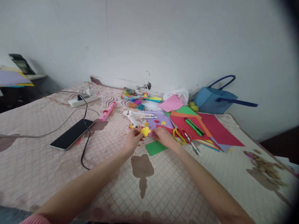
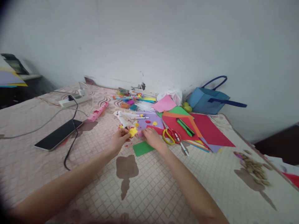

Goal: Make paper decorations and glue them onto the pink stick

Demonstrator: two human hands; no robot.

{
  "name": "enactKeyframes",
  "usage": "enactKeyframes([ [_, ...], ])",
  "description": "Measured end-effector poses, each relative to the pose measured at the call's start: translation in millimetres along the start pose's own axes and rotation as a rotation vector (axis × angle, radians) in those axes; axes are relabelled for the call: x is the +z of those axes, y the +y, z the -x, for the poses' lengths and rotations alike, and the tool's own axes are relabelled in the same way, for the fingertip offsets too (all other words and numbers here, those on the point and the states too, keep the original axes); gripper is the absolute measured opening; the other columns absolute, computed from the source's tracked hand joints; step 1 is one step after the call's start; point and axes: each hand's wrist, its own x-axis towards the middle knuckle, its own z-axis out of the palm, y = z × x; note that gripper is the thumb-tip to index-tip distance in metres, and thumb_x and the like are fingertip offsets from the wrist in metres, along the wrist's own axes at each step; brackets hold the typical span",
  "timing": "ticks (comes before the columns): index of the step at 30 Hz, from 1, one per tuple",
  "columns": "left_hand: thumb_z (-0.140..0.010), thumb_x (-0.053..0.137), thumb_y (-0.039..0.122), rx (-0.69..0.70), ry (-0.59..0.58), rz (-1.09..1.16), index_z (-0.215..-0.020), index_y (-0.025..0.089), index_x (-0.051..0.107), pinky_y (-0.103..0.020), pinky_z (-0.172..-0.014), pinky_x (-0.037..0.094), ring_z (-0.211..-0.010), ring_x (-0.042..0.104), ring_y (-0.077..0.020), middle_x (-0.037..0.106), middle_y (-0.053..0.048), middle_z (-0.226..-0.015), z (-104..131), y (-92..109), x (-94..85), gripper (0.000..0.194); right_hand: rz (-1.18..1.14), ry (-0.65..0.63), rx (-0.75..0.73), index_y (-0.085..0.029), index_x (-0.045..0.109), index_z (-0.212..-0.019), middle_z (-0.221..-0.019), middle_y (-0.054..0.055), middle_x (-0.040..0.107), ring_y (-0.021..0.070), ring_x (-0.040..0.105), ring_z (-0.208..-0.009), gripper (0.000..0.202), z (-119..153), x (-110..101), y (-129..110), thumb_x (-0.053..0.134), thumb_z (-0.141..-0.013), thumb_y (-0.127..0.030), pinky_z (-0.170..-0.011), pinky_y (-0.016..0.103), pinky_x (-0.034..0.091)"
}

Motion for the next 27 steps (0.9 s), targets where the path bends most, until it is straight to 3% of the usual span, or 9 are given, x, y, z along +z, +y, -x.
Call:
enactKeyframes([
  [3, -0.067, 0.064, 0.012, -0.003, -0.005, -0.003, -0.077, 0.013, 0.054, -0.018, -0.052, 0.044, -0.061, 0.060, -0.0098, 0.063, -0.002, -0.071, -1.8, 0.2, -0.8, 0.014, 0.029, -0.023, 0.033, -0.013, 0.060, -0.089, -0.088, 0.012, 0.063, 0.0231, 0.056, -0.091, 0.019, -0.4, 1.3, 1.4, 0.047, -0.078, -0.005, -0.085, 0.037, 0.041],
  [9, -0.069, 0.061, 0.010, -0.015, -0.015, -0.010, -0.084, 0.012, 0.061, -0.020, -0.057, 0.045, -0.069, 0.062, -0.0112, 0.066, -0.006, -0.082, -1.6, -3.1, -1.1, 0.015, -0.033, -0.062, 0.029, -0.016, 0.058, -0.102, -0.103, 0.010, 0.062, 0.0214, 0.055, -0.101, 0.030, 6.2, -5.1, 8.1, 0.055, -0.074, -0.007, -0.087, 0.033, 0.040],
  [13, -0.068, 0.063, 0.012, -0.019, -0.017, -0.016, -0.086, 0.013, 0.062, -0.021, -0.060, 0.045, -0.072, 0.062, -0.0123, 0.067, -0.007, -0.085, -1.8, -4.6, -1.1, 0.018, -0.139, -0.001, 0.060, -0.017, 0.061, -0.091, -0.093, 0.009, 0.064, 0.0213, 0.057, -0.093, 0.024, 9.8, -3.7, 4.8, 0.054, -0.072, -0.005, -0.086, 0.034, 0.039],
  [17, -0.070, 0.062, 0.013, -0.026, -0.022, -0.029, -0.087, 0.013, 0.061, -0.021, -0.060, 0.046, -0.074, 0.063, -0.0127, 0.067, -0.008, -0.086, -2.6, -4.4, -2.0, 0.017, -0.309, 0.198, 0.171, -0.018, 0.063, -0.083, -0.084, 0.007, 0.066, 0.0211, 0.059, -0.084, 0.018, 10.9, -0.8, 2.8, 0.053, -0.072, -0.008, -0.083, 0.035, 0.041],
  [22, -0.071, 0.062, 0.016, -0.026, -0.061, -0.083, -0.087, 0.013, 0.063, -0.022, -0.062, 0.046, -0.075, 0.063, -0.0133, 0.067, -0.008, -0.088, -1.7, -1.5, -1.0, 0.016, -0.596, 0.593, 0.405, -0.017, 0.060, -0.086, -0.077, 0.003, 0.064, 0.0162, 0.058, -0.070, 0.015, 15.8, -11.1, 15.7, 0.050, -0.080, -0.026, -0.067, 0.030, 0.046],
  [27, -0.071, 0.061, 0.013, -0.025, -0.135, -0.187, -0.086, 0.013, 0.065, -0.024, -0.064, 0.048, -0.074, 0.062, -0.0133, 0.068, -0.008, -0.089, -12.8, 1.8, 18.5, 0.015, -0.903, 0.854, 0.541, -0.019, 0.049, -0.065, -0.049, -0.008, 0.044, 0.0072, 0.042, -0.043, 0.023, 29.1, -31.7, 18.5, 0.058, -0.075, -0.038, -0.043, 0.019, 0.036],
])
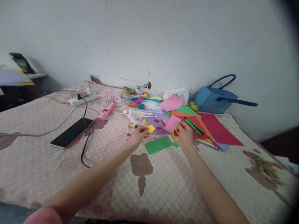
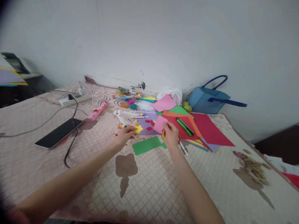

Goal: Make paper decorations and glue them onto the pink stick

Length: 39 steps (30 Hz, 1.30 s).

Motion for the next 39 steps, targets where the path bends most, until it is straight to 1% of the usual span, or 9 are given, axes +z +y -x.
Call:
enactKeyframes([
  [5, -0.068, 0.061, 0.006, 0.038, -0.036, -0.120, -0.082, 0.011, 0.065, -0.031, -0.072, 0.048, -0.080, 0.061, -0.0189, 0.066, -0.008, -0.083, -22.5, 14.0, 21.7, 0.016, -0.172, 0.027, 0.094, -0.020, 0.047, -0.063, -0.040, -0.011, 0.036, 0.0058, 0.035, -0.034, 0.026, 9.9, -5.9, -20.8, 0.063, -0.072, -0.038, -0.037, 0.018, 0.032],
  [10, -0.071, 0.065, 0.018, 0.095, -0.103, -0.137, -0.093, 0.016, 0.063, -0.030, -0.082, 0.045, -0.096, 0.058, -0.0195, 0.065, -0.007, -0.100, -7.3, 27.7, 25.6, 0.022, -0.159, 0.007, 0.076, -0.019, 0.059, -0.075, -0.064, 0.001, 0.065, 0.0136, 0.060, -0.056, 0.015, 31.2, -1.5, -33.8, 0.062, -0.075, -0.034, -0.054, 0.026, 0.048],
  [14, -0.080, 0.056, 0.045, -0.100, -0.329, 0.028, -0.088, 0.012, 0.061, -0.029, -0.060, 0.048, -0.069, 0.064, -0.0184, 0.066, -0.010, -0.075, 15.4, 23.0, 17.7, 0.034, 0.204, -0.305, -0.258, -0.023, 0.065, -0.092, -0.096, 0.006, 0.068, 0.0203, 0.062, -0.090, 0.016, 59.1, 5.4, -42.4, 0.052, -0.082, -0.023, -0.082, 0.037, 0.048],
  [18, -0.061, 0.077, 0.031, -0.088, -0.265, 0.175, -0.094, 0.014, 0.056, -0.023, -0.060, 0.046, -0.059, 0.058, -0.0100, 0.061, 0.000, -0.068, 24.2, 9.1, 4.8, 0.043, 0.377, -0.510, -0.484, -0.025, 0.063, -0.101, -0.114, 0.006, 0.060, 0.0214, 0.054, -0.108, 0.030, 75.1, 9.7, -38.9, 0.046, -0.081, -0.012, -0.096, 0.041, 0.041],
  [20, -0.060, 0.078, 0.028, -0.057, -0.222, 0.179, -0.096, 0.015, 0.054, -0.023, -0.061, 0.045, -0.059, 0.056, -0.0089, 0.059, 0.001, -0.066, 24.8, 2.8, -0.3, 0.045, 0.360, -0.408, -0.412, -0.024, 0.058, -0.107, -0.121, 0.009, 0.054, 0.0214, 0.054, -0.106, 0.034, 77.2, 11.1, -31.0, 0.043, -0.080, -0.011, -0.092, 0.041, 0.043],
  [23, -0.063, 0.074, 0.026, 0.031, -0.161, 0.169, -0.086, 0.015, 0.052, -0.022, -0.059, 0.044, -0.058, 0.054, -0.0082, 0.058, 0.002, -0.066, 25.3, -3.9, -3.9, 0.034, 0.223, -0.284, -0.145, -0.023, 0.050, -0.114, -0.108, 0.008, 0.056, 0.0168, 0.061, -0.080, 0.039, 79.1, 15.3, -17.9, 0.042, -0.078, -0.011, -0.072, 0.034, 0.051],
  [27, -0.065, 0.069, 0.022, 0.076, -0.171, 0.140, -0.073, 0.014, 0.053, -0.020, -0.057, 0.041, -0.057, 0.052, -0.0076, 0.057, 0.003, -0.065, 27.8, -8.4, -5.1, 0.019, -0.040, -0.512, 0.146, -0.026, 0.048, -0.117, -0.092, 0.003, 0.061, 0.0134, 0.059, -0.063, 0.043, 86.9, 25.9, -9.6, 0.045, -0.076, -0.013, -0.056, 0.027, 0.050],
  [31, -0.067, 0.062, 0.015, 0.061, -0.236, 0.099, -0.076, 0.013, 0.061, -0.021, -0.058, 0.041, -0.060, 0.054, -0.0097, 0.061, -0.001, -0.068, 30.2, -9.1, -7.7, 0.010, -0.042, -0.484, 0.153, -0.023, 0.060, -0.103, -0.099, 0.004, 0.064, 0.0169, 0.061, -0.080, 0.029, 92.9, 33.5, -7.4, 0.053, -0.075, -0.018, -0.068, 0.030, 0.050],
  [39, -0.059, 0.072, 0.016, 0.139, -0.326, 0.002, -0.078, 0.013, 0.066, -0.026, -0.072, 0.044, -0.074, 0.059, -0.0149, 0.065, -0.004, -0.079, 33.5, -13.1, -7.7, 0.020, -0.005, -0.467, 0.135, -0.023, 0.057, -0.102, -0.104, 0.006, 0.062, 0.0198, 0.060, -0.090, 0.031, 92.0, 30.5, -4.8, 0.061, -0.071, -0.019, -0.073, 0.032, 0.051],
])
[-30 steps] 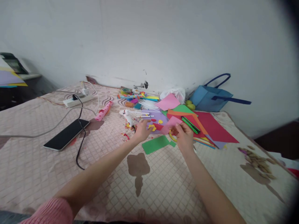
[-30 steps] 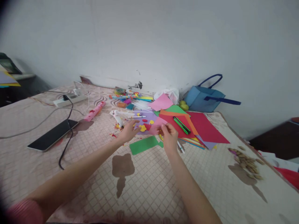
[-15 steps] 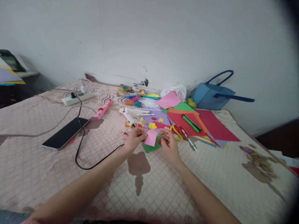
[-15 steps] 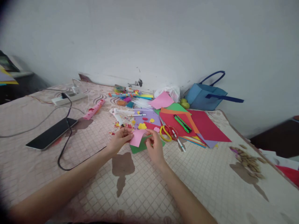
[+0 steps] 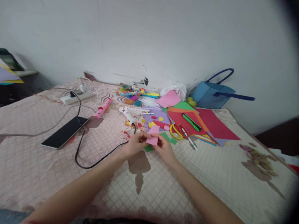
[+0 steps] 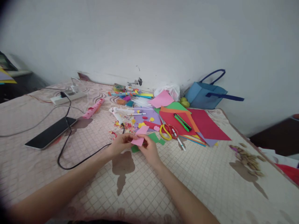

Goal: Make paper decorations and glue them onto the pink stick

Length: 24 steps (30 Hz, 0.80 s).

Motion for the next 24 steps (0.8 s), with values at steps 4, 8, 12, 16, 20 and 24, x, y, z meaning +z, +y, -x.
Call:
enactKeyframes([
  [4, -0.062, 0.073, 0.031, -0.030, 0.056, 0.024, -0.072, 0.014, 0.064, -0.023, -0.062, 0.042, -0.063, 0.055, -0.0113, 0.062, -0.001, -0.068, 1.1, -1.5, 1.7, 0.021, -0.021, 0.060, 0.010, -0.023, 0.055, -0.091, -0.084, 0.001, 0.059, 0.0163, 0.058, -0.073, 0.021, 2.1, 1.9, -4.6, 0.063, -0.073, -0.029, -0.063, 0.028, 0.049],
  [8, -0.060, 0.074, 0.035, -0.067, 0.082, 0.028, -0.067, 0.014, 0.062, -0.021, -0.056, 0.039, -0.056, 0.051, -0.0092, 0.059, 0.001, -0.061, 2.4, -2.5, 3.1, 0.026, -0.062, 0.094, 0.076, -0.021, 0.056, -0.074, -0.071, -0.002, 0.054, 0.0136, 0.052, -0.063, 0.015, 2.7, 3.5, -8.7, 0.064, -0.073, -0.034, -0.058, 0.025, 0.047],
  [12, -0.059, 0.076, 0.033, -0.090, 0.138, 0.053, -0.066, 0.013, 0.060, -0.021, -0.056, 0.039, -0.055, 0.051, -0.0088, 0.059, 0.001, -0.061, 4.3, -1.9, 5.7, 0.026, -0.136, 0.087, 0.135, -0.020, 0.056, -0.072, -0.068, -0.002, 0.057, 0.0134, 0.053, -0.060, 0.017, 4.0, 6.6, -9.8, 0.065, -0.073, -0.036, -0.056, 0.026, 0.047],
  [16, -0.061, 0.074, 0.033, -0.076, 0.165, 0.023, -0.064, 0.013, 0.058, -0.021, -0.054, 0.040, -0.053, 0.051, -0.0088, 0.058, 0.001, -0.058, 5.0, -2.1, 6.6, 0.026, -0.194, 0.118, 0.160, -0.020, 0.055, -0.072, -0.063, -0.003, 0.056, 0.0131, 0.054, -0.057, 0.018, 5.8, 10.2, -9.0, 0.063, -0.074, -0.036, -0.056, 0.026, 0.046],
  [20, -0.063, 0.073, 0.036, -0.057, 0.161, -0.009, -0.063, 0.013, 0.057, -0.021, -0.053, 0.040, -0.053, 0.051, -0.0093, 0.057, 0.001, -0.057, 5.2, -2.7, 6.6, 0.028, -0.228, 0.143, 0.168, -0.020, 0.053, -0.068, -0.059, -0.004, 0.055, 0.0125, 0.053, -0.055, 0.021, 5.9, 11.5, -8.3, 0.065, -0.073, -0.037, -0.054, 0.025, 0.045],
  [24, -0.061, 0.074, 0.035, -0.052, 0.193, 0.014, -0.064, 0.013, 0.058, -0.021, -0.055, 0.041, -0.055, 0.052, -0.0090, 0.058, 0.001, -0.059, 5.6, -2.3, 8.0, 0.028, -0.244, 0.154, 0.171, -0.020, 0.053, -0.068, -0.058, -0.004, 0.054, 0.0121, 0.053, -0.054, 0.021, 5.8, 11.9, -7.3, 0.066, -0.072, -0.036, -0.053, 0.025, 0.044],
])
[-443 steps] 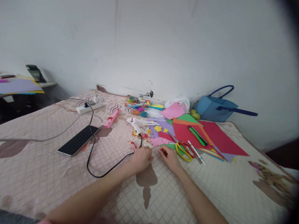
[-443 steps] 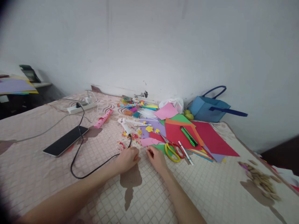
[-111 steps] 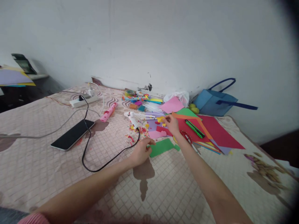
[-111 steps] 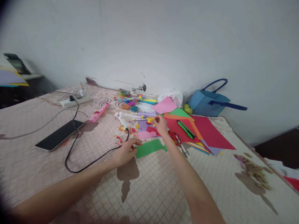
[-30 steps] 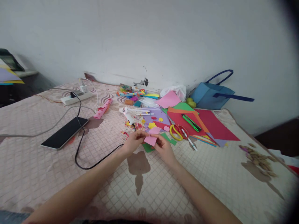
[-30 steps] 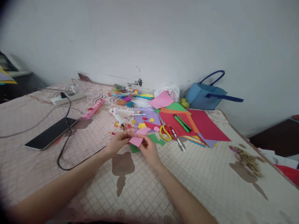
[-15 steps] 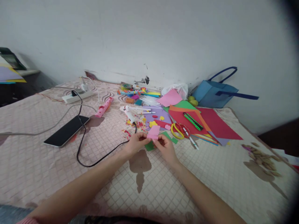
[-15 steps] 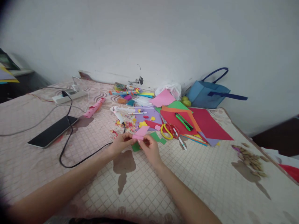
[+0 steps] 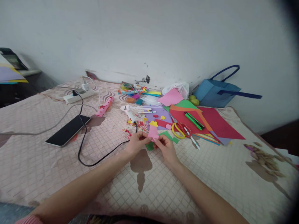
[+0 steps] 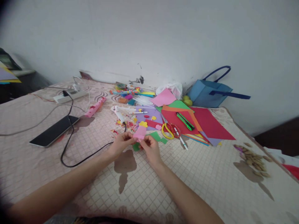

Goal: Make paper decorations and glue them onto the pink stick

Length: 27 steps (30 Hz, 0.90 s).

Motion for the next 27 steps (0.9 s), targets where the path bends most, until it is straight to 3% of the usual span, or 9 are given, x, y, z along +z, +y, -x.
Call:
enactKeyframes([
  [22, -0.062, 0.074, 0.027, 0.031, 0.100, -0.026, -0.063, 0.013, 0.055, -0.021, -0.054, 0.042, -0.054, 0.052, -0.0090, 0.058, 0.001, -0.058, 5.4, 1.2, 4.6, 0.023, -0.109, 0.049, 0.038, -0.021, 0.050, -0.071, -0.059, -0.006, 0.053, 0.0101, 0.053, -0.052, 0.020, 4.6, 6.9, -2.4, 0.068, -0.071, -0.030, -0.050, 0.023, 0.042],
  [27, -0.063, 0.073, 0.027, 0.048, 0.086, -0.011, -0.070, 0.013, 0.054, -0.021, -0.054, 0.043, -0.056, 0.054, -0.0092, 0.059, 0.001, -0.061, 4.0, -1.8, 4.0, 0.026, -0.170, 0.054, 0.057, -0.023, 0.051, -0.081, -0.062, -0.006, 0.056, 0.0101, 0.053, -0.052, 0.022, 4.7, 7.7, -2.8, 0.069, -0.070, -0.029, -0.050, 0.023, 0.042],
])
